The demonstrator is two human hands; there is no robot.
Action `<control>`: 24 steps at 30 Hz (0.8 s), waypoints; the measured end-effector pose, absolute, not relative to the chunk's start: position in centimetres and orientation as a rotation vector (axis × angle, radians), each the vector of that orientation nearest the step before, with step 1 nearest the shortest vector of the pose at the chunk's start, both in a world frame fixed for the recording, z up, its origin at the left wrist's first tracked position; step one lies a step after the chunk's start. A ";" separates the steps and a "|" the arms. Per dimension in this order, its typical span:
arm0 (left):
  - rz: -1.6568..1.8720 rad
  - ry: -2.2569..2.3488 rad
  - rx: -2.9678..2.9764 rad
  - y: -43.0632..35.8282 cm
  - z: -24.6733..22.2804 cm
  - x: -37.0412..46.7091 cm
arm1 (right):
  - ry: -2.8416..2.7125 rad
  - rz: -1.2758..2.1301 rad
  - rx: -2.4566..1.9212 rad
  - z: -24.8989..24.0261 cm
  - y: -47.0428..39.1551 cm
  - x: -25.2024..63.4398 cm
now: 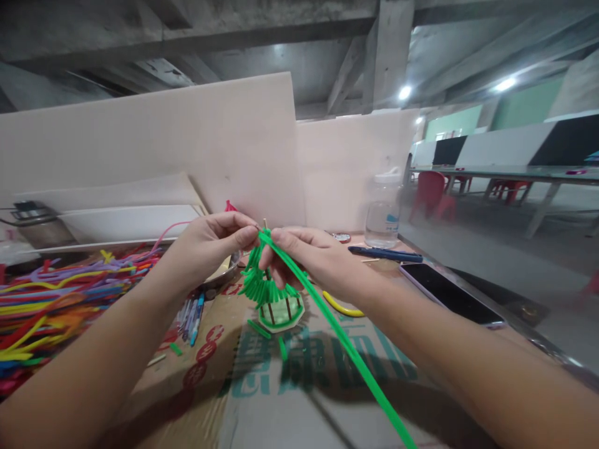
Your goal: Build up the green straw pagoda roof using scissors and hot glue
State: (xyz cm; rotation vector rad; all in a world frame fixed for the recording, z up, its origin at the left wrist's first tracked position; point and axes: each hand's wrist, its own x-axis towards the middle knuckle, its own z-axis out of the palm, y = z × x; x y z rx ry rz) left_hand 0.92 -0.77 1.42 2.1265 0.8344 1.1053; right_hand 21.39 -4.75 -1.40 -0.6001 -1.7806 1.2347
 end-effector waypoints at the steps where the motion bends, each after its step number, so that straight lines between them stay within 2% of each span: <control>1: 1.095 0.839 2.133 -0.7 1.5 0.8 | -1.755 1.246 -0.577 -1.4 -4.7 21.4; 6: 1.099 0.810 2.151 -0.5 1.6 0.5 | -1.670 1.240 -0.603 -1.3 -4.3 21.5; 13: 1.019 0.771 2.260 -1.4 1.7 1.2 | -1.865 1.123 -0.843 -1.5 -4.5 21.4; 21: 1.485 0.901 2.091 -0.1 3.2 -0.9 | -1.626 0.968 -0.804 -0.2 -4.1 22.7; 24: 1.548 0.886 2.040 0.6 3.2 -1.4 | -1.595 0.978 -0.832 -0.2 -3.8 22.8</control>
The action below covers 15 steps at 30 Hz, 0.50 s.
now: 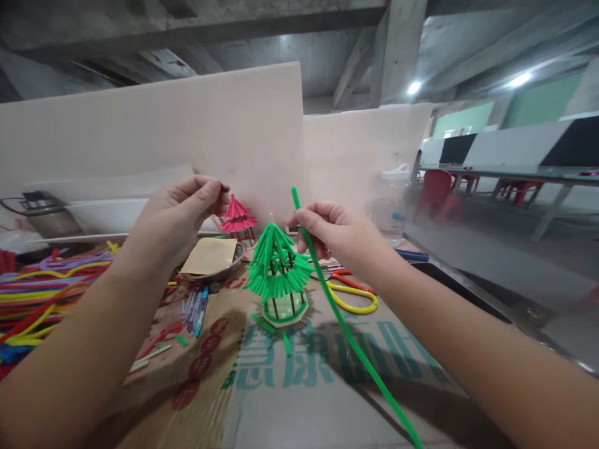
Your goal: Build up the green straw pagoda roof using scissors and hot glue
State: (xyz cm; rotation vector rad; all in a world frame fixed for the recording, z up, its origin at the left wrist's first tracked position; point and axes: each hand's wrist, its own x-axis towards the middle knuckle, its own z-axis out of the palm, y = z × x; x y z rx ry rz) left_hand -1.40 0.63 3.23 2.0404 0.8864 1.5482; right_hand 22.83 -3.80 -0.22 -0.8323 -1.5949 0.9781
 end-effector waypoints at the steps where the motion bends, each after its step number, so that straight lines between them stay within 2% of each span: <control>1: 1.531 0.908 2.048 0.8 3.1 -1.3 | -1.599 1.017 -0.840 -0.3 -3.8 22.7; 10: 1.082 0.892 2.202 1.5 -0.1 1.0 | -1.487 1.495 -0.632 -0.3 -4.9 21.7; 13: 1.050 0.893 2.221 1.5 -0.1 0.9 | -1.563 1.491 -0.663 -1.1 -4.5 21.5; 15: 1.054 0.900 2.200 1.5 0.2 0.8 | -1.629 1.365 -0.766 -1.7 -4.0 21.2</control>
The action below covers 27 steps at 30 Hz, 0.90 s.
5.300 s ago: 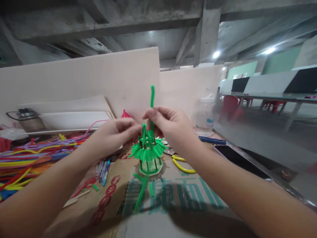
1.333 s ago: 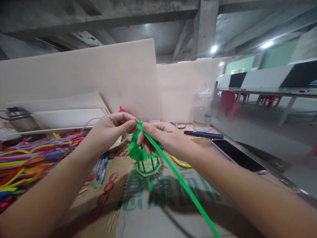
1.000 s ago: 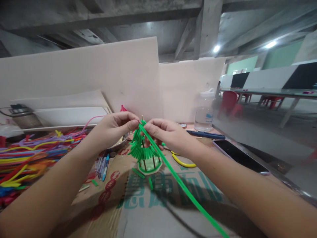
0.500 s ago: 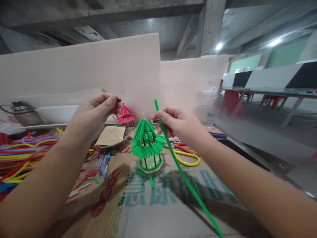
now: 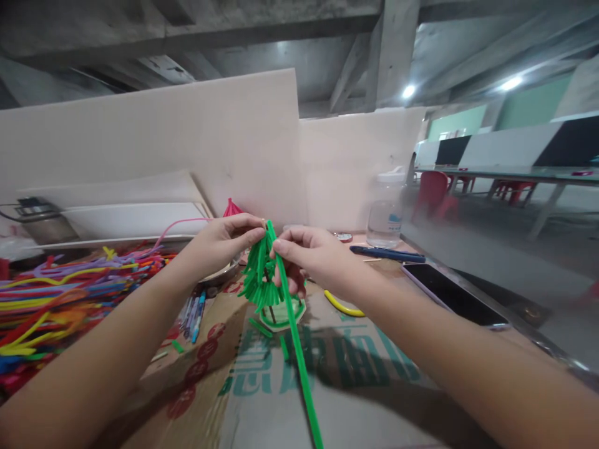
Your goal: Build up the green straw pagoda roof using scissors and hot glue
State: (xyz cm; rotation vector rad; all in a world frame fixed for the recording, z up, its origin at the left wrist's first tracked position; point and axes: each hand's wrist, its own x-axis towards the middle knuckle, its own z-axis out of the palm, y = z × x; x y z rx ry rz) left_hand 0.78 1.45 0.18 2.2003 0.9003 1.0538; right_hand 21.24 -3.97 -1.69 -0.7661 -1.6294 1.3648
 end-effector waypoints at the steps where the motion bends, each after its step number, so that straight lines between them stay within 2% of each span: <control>1: 1.059 0.899 2.193 1.4 0.3 0.7 | -1.662 1.287 -0.829 -2.0 -3.7 21.1; 5: 1.080 0.878 2.161 1.4 0.6 0.8 | -1.792 1.000 -0.996 -2.5 -3.6 20.5; 12: 1.055 0.891 2.155 1.0 0.7 1.1 | -2.100 0.300 -1.130 -2.8 -4.6 19.9; 27: 1.020 0.879 2.405 0.3 1.0 0.7 | -2.037 0.194 -1.124 -2.7 -5.2 19.6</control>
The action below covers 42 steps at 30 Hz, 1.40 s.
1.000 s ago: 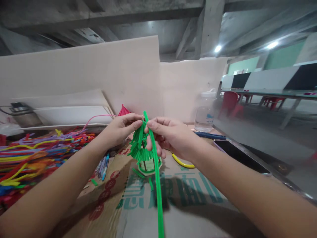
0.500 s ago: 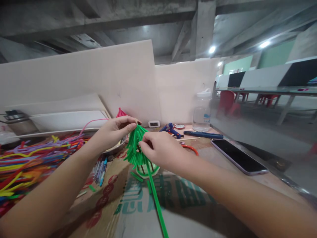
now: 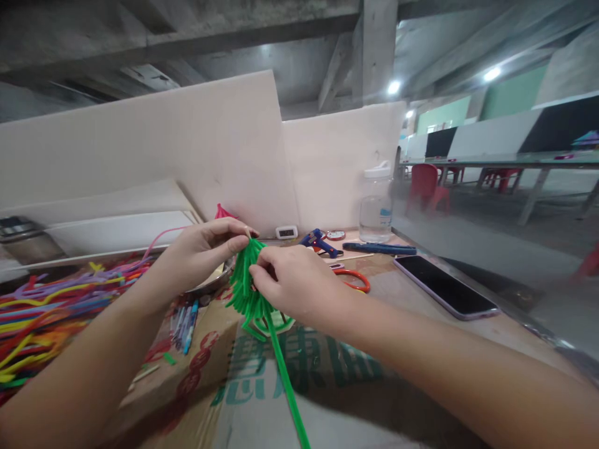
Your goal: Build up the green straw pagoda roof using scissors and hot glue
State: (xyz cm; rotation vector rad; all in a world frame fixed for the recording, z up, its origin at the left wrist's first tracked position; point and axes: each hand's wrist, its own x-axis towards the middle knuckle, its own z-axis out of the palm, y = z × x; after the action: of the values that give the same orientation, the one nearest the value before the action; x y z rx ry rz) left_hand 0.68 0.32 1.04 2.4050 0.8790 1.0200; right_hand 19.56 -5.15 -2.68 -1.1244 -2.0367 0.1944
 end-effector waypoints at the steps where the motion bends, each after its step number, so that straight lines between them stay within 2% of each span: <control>1: 1.012 0.891 2.404 0.4 1.1 0.6 | -2.032 0.179 -1.119 -2.8 -5.1 19.6; 11: 1.015 1.061 2.530 -0.5 1.4 0.8 | -2.060 0.163 -1.105 -3.1 -5.0 19.7; 31: 1.054 0.924 2.322 1.2 0.5 0.7 | -2.347 0.002 -1.372 -2.1 -5.9 19.6; 38: 1.199 1.061 2.373 1.3 1.1 0.2 | -2.327 0.330 -1.461 1.2 -5.9 22.7; 42: 1.297 1.189 2.355 1.6 1.9 -0.8 | -2.241 0.297 -1.624 2.6 -4.5 25.6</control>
State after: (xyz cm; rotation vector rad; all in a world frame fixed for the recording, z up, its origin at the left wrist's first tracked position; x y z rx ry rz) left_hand -0.79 1.55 1.90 2.3548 1.1888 1.2970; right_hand 25.58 -4.50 2.55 -1.6242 -2.2414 0.2973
